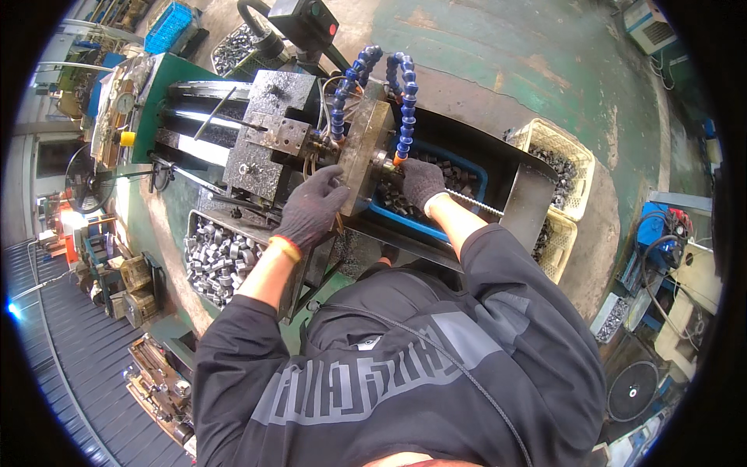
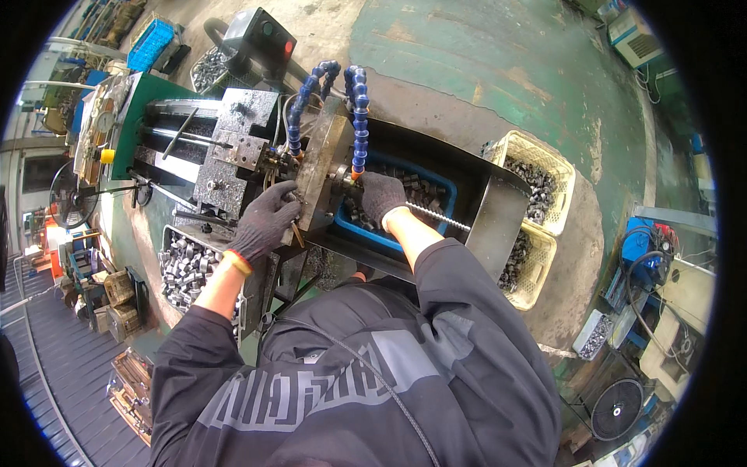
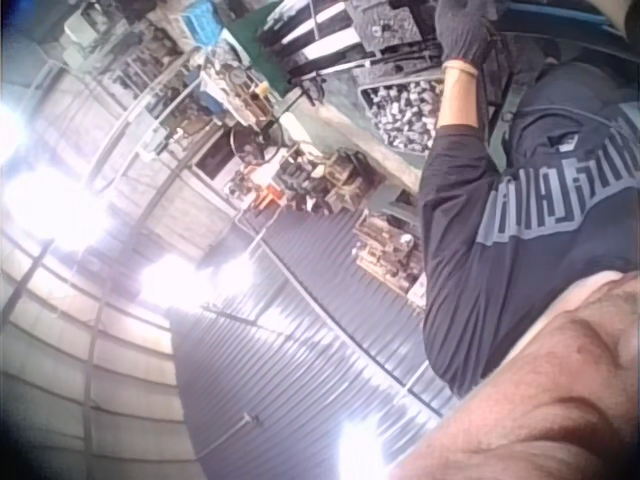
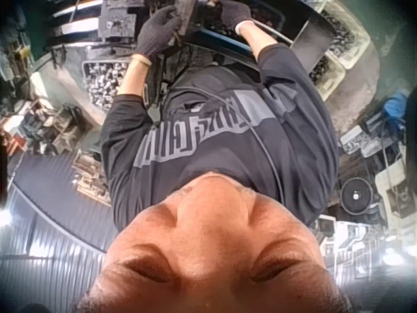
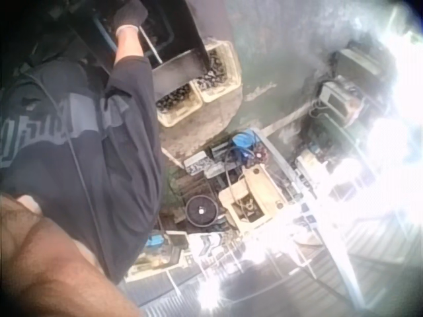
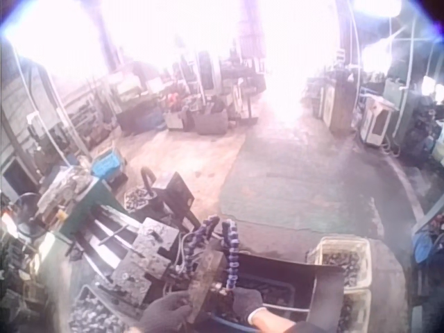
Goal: The person operates a manual metalworking machine in a factory, repeatedly picking small metal parts from a blue bin, inserting them into the machine, and then removing the processed parts. The person also briefly inspects a finished part before continuing the cycle.
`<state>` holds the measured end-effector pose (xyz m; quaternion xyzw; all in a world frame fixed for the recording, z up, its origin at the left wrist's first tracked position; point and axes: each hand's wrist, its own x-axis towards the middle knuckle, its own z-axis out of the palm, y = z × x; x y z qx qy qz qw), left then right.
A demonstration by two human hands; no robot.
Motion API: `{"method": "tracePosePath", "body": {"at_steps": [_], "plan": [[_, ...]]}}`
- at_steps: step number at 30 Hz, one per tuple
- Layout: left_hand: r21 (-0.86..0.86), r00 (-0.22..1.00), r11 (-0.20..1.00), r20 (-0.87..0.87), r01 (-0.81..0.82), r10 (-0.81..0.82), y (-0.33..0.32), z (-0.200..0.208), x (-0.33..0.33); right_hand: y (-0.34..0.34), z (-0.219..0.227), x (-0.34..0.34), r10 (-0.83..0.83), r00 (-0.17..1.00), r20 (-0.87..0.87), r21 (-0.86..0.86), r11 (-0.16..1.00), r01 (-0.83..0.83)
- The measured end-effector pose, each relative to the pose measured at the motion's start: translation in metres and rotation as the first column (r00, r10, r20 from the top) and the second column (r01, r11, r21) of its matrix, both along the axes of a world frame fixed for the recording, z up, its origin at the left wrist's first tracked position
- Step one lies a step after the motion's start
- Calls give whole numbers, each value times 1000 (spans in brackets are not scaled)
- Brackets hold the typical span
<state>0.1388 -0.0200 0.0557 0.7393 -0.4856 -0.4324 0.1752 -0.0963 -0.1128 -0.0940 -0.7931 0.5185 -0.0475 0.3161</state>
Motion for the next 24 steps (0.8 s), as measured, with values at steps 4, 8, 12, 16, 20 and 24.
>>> {"method": "tracePosePath", "body": {"at_steps": [4,8,12,16,20,24], "plan": [[22,1000,1000,23,-20,19,-14,2,-2,8,-7,4,-41,999,-20,-72,997,39],[-151,980,980,-170,-133,107,16,32,1,7,-7,0,1,1000,-29,-91,996,-3],[-771,830,554,506,313,236,32,53,71,5,-2,-16,7,999,40,-256,967,4],[-626,820,779,429,-34,380,33,65,155,41,21,-77,6,939,344,-432,889,153],[-300,887,835,-155,-461,434,40,32,136,106,-6,-161,-66,990,123,-176,981,87],[-317,920,872,-7,-373,391,58,13,92,132,-50,-198,-79,993,-91,-33,997,76]]}}
